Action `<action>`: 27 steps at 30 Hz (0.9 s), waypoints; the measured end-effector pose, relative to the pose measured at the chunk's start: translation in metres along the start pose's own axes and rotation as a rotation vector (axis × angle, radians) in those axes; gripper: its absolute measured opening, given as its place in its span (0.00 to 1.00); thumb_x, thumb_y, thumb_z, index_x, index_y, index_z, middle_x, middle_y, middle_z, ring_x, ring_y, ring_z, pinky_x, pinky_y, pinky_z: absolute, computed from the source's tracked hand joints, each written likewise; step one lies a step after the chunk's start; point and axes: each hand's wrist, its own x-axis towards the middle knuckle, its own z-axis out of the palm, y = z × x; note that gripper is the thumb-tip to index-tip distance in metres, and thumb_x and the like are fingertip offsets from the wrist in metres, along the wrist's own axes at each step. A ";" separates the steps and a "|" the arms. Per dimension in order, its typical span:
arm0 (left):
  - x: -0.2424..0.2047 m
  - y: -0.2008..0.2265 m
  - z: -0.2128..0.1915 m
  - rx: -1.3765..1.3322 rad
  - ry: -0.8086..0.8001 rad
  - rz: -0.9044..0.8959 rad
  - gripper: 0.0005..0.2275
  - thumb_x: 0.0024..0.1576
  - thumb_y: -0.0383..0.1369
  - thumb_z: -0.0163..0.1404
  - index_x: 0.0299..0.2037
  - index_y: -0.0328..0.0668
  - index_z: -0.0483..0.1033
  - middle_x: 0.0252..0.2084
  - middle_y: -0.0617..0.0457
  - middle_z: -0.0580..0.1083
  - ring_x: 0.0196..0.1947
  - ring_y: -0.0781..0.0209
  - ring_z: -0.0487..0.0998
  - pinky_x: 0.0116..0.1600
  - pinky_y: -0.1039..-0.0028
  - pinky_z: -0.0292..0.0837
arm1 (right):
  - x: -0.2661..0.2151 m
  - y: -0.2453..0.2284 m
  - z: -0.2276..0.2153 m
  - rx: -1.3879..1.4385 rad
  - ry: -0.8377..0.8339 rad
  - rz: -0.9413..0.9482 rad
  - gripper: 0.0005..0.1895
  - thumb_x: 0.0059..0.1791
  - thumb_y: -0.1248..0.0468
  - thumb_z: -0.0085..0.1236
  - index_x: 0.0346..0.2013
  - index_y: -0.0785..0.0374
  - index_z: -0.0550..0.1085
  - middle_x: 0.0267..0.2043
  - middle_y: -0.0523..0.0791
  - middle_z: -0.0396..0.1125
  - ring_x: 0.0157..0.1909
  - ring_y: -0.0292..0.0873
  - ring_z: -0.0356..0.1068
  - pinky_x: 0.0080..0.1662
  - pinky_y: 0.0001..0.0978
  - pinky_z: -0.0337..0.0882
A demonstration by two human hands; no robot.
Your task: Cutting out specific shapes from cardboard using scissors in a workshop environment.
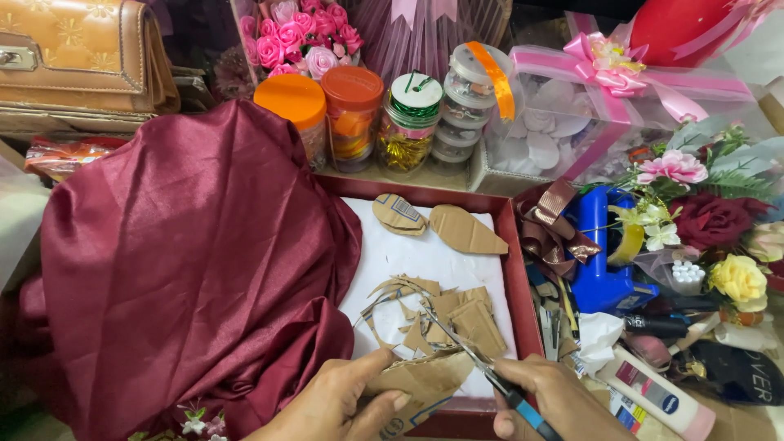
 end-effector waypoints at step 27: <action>0.025 0.022 -0.039 0.362 0.180 0.023 0.04 0.56 0.26 0.47 0.34 0.47 0.75 0.29 0.52 0.82 0.26 0.55 0.82 0.32 0.68 0.73 | 0.038 0.102 0.019 0.648 0.083 -0.245 0.26 0.39 0.47 0.71 0.27 0.67 0.74 0.19 0.43 0.59 0.15 0.40 0.59 0.19 0.30 0.59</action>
